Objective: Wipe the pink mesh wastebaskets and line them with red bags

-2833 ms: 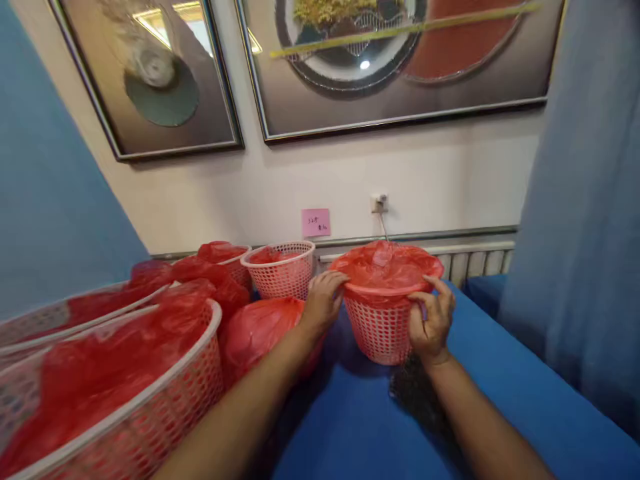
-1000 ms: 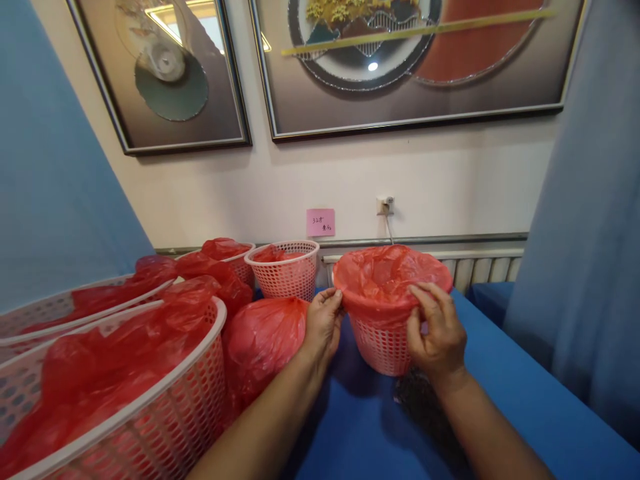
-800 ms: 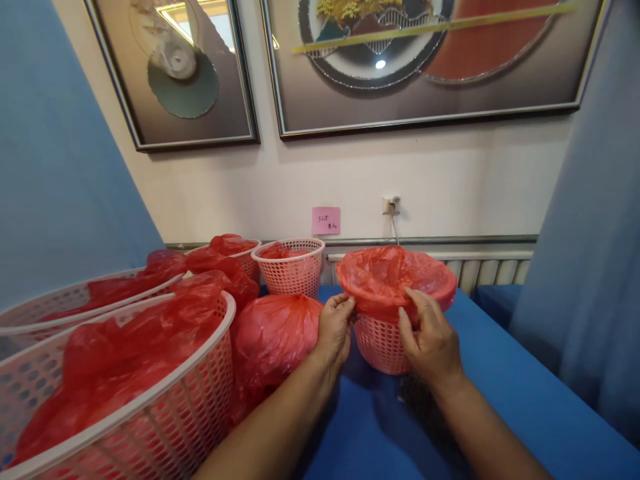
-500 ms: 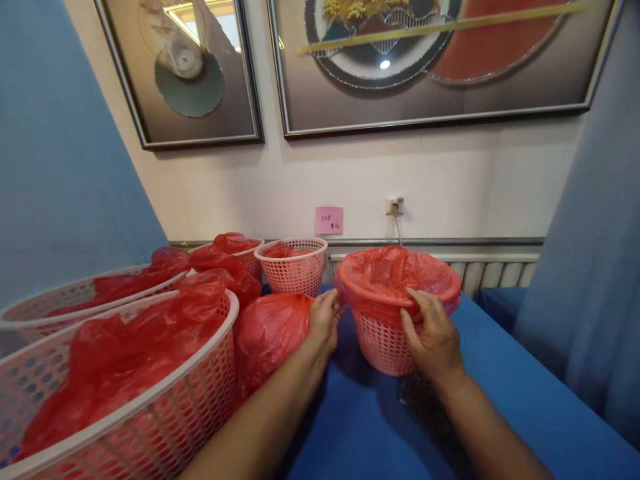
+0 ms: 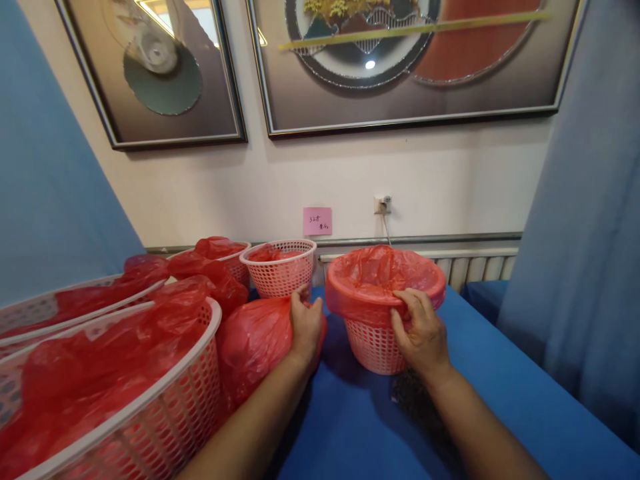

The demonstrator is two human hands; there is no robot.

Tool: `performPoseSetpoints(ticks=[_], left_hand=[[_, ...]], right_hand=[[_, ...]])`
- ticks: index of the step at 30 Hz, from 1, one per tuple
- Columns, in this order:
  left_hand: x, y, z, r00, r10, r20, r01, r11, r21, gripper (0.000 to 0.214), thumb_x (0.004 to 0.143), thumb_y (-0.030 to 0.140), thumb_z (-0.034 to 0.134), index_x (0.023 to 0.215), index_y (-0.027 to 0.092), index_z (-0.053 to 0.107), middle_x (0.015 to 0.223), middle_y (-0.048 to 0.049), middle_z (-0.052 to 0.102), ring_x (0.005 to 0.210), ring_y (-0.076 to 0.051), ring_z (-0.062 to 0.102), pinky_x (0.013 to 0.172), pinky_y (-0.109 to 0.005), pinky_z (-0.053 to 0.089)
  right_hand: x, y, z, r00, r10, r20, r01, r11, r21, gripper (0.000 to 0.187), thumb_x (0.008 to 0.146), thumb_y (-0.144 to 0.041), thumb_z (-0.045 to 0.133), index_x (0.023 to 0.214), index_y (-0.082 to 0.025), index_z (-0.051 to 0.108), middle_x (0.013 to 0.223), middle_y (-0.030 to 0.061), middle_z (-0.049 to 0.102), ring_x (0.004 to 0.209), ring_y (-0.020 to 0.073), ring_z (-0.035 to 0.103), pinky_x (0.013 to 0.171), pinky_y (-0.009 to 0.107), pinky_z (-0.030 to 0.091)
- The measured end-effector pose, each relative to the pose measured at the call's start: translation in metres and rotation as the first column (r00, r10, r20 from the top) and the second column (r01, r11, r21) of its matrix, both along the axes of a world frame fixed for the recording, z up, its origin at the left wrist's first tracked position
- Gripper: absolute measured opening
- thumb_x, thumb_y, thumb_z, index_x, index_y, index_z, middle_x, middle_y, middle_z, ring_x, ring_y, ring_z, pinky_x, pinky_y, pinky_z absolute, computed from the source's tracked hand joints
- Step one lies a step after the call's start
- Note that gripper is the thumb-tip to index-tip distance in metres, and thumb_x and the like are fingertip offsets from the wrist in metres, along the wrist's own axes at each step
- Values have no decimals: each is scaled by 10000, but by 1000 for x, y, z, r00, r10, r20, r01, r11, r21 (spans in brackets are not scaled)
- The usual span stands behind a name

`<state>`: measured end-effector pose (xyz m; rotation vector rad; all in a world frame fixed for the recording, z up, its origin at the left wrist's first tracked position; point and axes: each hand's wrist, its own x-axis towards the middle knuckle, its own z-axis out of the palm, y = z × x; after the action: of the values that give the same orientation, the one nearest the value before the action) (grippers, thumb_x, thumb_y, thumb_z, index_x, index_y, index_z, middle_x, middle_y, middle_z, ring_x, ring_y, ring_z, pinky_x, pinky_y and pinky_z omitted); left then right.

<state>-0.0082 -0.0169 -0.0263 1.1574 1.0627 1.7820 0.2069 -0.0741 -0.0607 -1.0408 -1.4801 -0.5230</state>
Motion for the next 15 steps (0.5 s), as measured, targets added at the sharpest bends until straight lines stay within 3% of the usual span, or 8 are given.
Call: performPoseSetpoints(ticks=[2, 4, 7, 8, 10, 13, 15], left_hand=[[7, -8, 25, 983, 60, -176, -22, 977, 210, 411, 687, 152, 752, 1078, 242, 660, 1293, -65, 644, 1322, -249, 521, 1125, -357, 379], [16, -17, 49, 889, 1, -458, 174, 924, 340, 412, 673, 193, 789, 1074, 239, 709, 1319, -84, 653, 1333, -301, 509, 1183, -423, 307], [26, -23, 66, 637, -152, -756, 462, 860, 216, 374, 606, 196, 839, 966, 260, 764, 1158, -84, 740, 1213, -341, 582, 1168, -479, 301], [28, -23, 67, 574, -173, -800, 497, 850, 174, 322, 619, 188, 821, 927, 265, 771, 1076, -79, 761, 1131, -332, 617, 1137, -479, 335], [29, -19, 62, 519, -149, -842, 510, 844, 165, 233, 678, 166, 746, 885, 270, 776, 942, -69, 768, 972, -296, 648, 1053, -459, 408], [27, -10, 50, 528, -62, -847, 480, 844, 237, 247, 712, 134, 665, 887, 271, 771, 891, -68, 755, 912, -278, 641, 983, -434, 443], [25, -6, 46, 519, -49, -853, 477, 845, 241, 259, 703, 117, 644, 875, 270, 763, 887, -70, 748, 912, -280, 640, 975, -434, 447]], right_hand=[[0, 0, 0, 1000, 8, 0, -8, 1000, -5, 345, 927, -196, 532, 1271, -216, 544, 1158, 114, 628, 1103, 253, 626, 927, 445, 573], [0, 1, 0, 1000, 19, 5, -19, 1000, -6, 358, 924, -192, 531, 1281, -222, 538, 1163, 113, 625, 1104, 254, 625, 917, 444, 576], [0, 2, -1, 999, 26, -23, -26, 1000, 1, 418, 909, -183, 531, 1325, -225, 517, 1199, 124, 605, 1140, 266, 609, 916, 452, 574], [1, 3, -1, 998, 26, -55, -26, 1000, 6, 453, 899, -178, 532, 1348, -222, 504, 1227, 133, 588, 1140, 269, 608, 907, 452, 576], [3, 5, -1, 987, 31, -160, -28, 999, 25, 525, 874, -162, 529, 1393, -216, 470, 1301, 159, 538, 1032, 246, 641, 830, 425, 594], [15, 9, -1, 948, 26, -318, 6, 995, 99, 562, 850, -137, 515, 1405, -215, 464, 1363, 185, 482, 812, 181, 636, 727, 385, 586], [27, 14, -2, 946, -26, -322, 70, 989, 127, 514, 851, -136, 501, 1357, -225, 523, 1350, 169, 510, 924, 219, 641, 830, 438, 566]])
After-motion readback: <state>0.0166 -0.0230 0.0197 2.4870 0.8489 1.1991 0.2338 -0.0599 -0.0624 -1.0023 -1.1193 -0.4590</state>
